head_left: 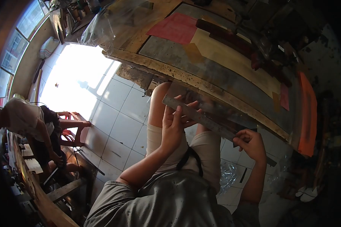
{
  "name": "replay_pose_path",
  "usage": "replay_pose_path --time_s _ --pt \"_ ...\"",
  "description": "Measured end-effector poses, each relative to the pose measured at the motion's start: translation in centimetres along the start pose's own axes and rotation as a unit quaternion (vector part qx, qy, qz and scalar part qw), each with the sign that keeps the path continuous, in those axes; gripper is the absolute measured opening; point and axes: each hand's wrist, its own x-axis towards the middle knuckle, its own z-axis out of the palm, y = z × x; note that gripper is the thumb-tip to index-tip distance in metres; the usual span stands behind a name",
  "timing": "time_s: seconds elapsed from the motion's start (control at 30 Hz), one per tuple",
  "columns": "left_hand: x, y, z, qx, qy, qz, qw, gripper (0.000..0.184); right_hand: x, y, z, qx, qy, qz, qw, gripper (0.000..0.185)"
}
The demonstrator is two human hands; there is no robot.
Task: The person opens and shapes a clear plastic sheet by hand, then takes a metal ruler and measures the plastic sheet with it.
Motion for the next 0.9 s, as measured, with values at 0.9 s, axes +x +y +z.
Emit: replay_pose_path --time_s 0.9 --pt "0.0 1.0 0.9 0.111 0.049 0.031 0.992 0.05 0.9 0.2 -3.0 0.038 -0.2 -0.043 0.978 0.041"
